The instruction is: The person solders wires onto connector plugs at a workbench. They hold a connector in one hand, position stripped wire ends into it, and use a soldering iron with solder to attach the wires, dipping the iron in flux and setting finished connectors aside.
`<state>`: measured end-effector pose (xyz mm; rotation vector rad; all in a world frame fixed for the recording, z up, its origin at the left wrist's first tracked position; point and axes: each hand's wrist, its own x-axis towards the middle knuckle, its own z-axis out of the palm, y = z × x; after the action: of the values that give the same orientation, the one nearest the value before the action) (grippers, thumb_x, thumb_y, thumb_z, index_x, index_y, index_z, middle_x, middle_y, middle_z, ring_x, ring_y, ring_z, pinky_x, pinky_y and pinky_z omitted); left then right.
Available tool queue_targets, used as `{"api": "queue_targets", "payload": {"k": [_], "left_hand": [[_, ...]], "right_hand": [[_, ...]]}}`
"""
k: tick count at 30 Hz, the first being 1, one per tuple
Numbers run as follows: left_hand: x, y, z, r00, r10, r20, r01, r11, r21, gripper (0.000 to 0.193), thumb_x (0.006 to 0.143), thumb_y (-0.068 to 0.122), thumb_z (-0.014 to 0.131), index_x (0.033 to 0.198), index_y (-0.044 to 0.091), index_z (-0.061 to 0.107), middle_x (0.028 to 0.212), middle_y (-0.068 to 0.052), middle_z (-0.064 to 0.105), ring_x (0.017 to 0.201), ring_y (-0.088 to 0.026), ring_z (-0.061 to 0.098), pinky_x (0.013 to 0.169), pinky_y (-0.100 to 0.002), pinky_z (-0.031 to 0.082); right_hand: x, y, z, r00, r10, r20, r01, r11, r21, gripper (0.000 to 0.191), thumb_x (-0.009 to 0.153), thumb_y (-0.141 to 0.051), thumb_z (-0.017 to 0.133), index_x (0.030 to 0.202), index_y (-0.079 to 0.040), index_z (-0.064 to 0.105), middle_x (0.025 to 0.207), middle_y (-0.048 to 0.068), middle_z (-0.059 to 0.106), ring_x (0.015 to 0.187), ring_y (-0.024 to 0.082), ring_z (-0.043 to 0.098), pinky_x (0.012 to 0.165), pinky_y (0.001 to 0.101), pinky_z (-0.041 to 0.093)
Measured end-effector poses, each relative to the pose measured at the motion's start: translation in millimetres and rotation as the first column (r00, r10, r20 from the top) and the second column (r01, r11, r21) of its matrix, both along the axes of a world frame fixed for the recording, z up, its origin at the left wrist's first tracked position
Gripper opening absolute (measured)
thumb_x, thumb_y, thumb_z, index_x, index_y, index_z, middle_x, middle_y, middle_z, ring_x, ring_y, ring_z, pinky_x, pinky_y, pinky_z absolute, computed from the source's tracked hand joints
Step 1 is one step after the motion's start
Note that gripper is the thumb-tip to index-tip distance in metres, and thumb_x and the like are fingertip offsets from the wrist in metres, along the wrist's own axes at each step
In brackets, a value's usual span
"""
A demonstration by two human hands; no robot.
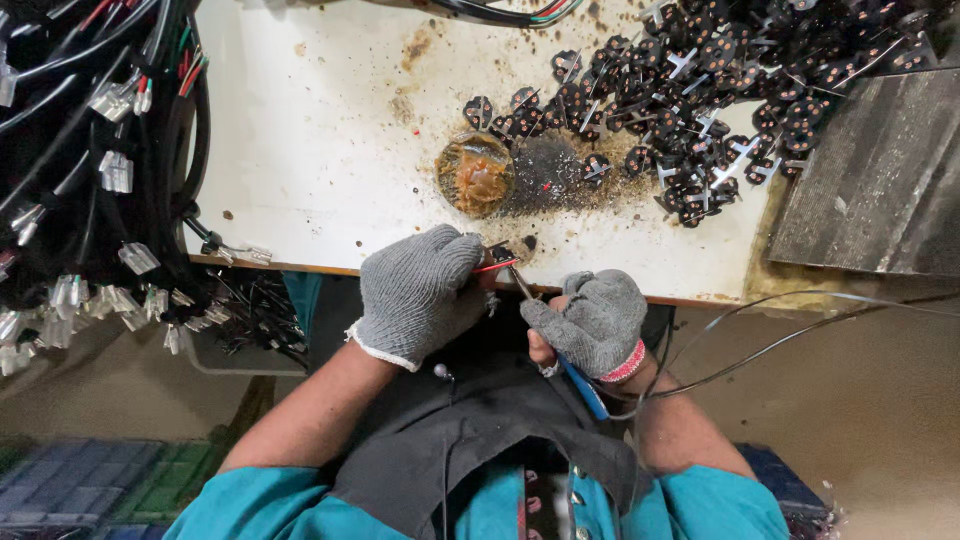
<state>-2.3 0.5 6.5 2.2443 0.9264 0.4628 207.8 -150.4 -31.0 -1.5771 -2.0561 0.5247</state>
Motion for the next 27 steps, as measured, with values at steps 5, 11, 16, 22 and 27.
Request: {"api": "queue_targets", "payload": {"k": [5, 11, 16, 22, 27], "left_hand": [[1.0, -0.4, 0.3, 1.0, -0.007, -0.025, 0.008, 0.999, 0.033, 0.02, 0.08, 0.026, 0.078, 0.079, 0.016, 0.061, 0.072, -0.007, 0.056, 0.064, -0.03, 0.061, 0.053, -0.043, 0.045], [0.3, -2.0, 0.6, 1.0, 0.002, -0.012, -0.001, 0.999, 0.047, 0.02, 0.082, 0.025, 0.078, 0.08, 0.016, 0.061, 0.072, -0.006, 0.056, 0.064, -0.029, 0.062, 0.054, -0.043, 0.045], [0.3, -0.6, -0.4, 0.999, -0.016, -0.029, 0.017, 0.999, 0.031, 0.018, 0.076, 0.024, 0.078, 0.08, 0.017, 0.062, 0.073, -0.006, 0.057, 0.065, -0.029, 0.063, 0.054, -0.043, 0.046], [1.7, 0.1, -0.2, 1.0, -0.004, -0.02, 0.004, 1.0, 0.025, 0.022, 0.077, 0.028, 0.08, 0.079, 0.017, 0.061, 0.072, -0.006, 0.057, 0.064, -0.029, 0.062, 0.053, -0.043, 0.046], [0.6, 0.2, -1.4, 1.0, -0.003, -0.018, 0.004, 0.999, 0.033, 0.019, 0.078, 0.027, 0.078, 0.081, 0.017, 0.062, 0.072, -0.006, 0.057, 0.064, -0.028, 0.062, 0.053, -0.043, 0.046]], "right_hand": [[-2.2, 2.2, 0.3, 0.999, -0.046, -0.014, 0.042, 0.983, -0.177, 0.02, 0.076, -0.033, 0.086, 0.066, -0.032, 0.069, 0.056, -0.009, 0.063, 0.05, 0.021, 0.057, 0.05, 0.0393, 0.042], [-2.2, 10.6, 8.3, 0.998, 0.056, 0.035, -0.06, 0.987, 0.15, 0.028, 0.069, -0.027, 0.086, 0.096, -0.027, 0.077, 0.064, -0.005, 0.066, 0.052, 0.022, 0.058, 0.05, 0.0391, 0.042], [-1.2, 12.4, 13.7, 0.998, 0.02, -0.053, -0.007, 0.971, 0.238, 0.037, 0.075, -0.022, 0.087, 0.109, -0.018, 0.075, 0.076, 0.0, 0.067, 0.063, 0.024, 0.062, 0.059, 0.04, 0.046], [0.6, 10.6, 11.3, 0.997, 0.046, -0.07, -0.03, 0.976, 0.215, 0.039, 0.072, -0.023, 0.089, 0.109, -0.018, 0.076, 0.078, 0.0, 0.067, 0.066, 0.025, 0.06, 0.06, 0.0401, 0.044], [-11.7, 13.5, 19.0, 0.984, -0.129, -0.121, 0.157, 0.953, 0.26, 0.029, 0.076, -0.016, 0.084, 0.103, -0.012, 0.073, 0.08, 0.004, 0.068, 0.072, 0.026, 0.059, 0.063, 0.0417, 0.046]]}}
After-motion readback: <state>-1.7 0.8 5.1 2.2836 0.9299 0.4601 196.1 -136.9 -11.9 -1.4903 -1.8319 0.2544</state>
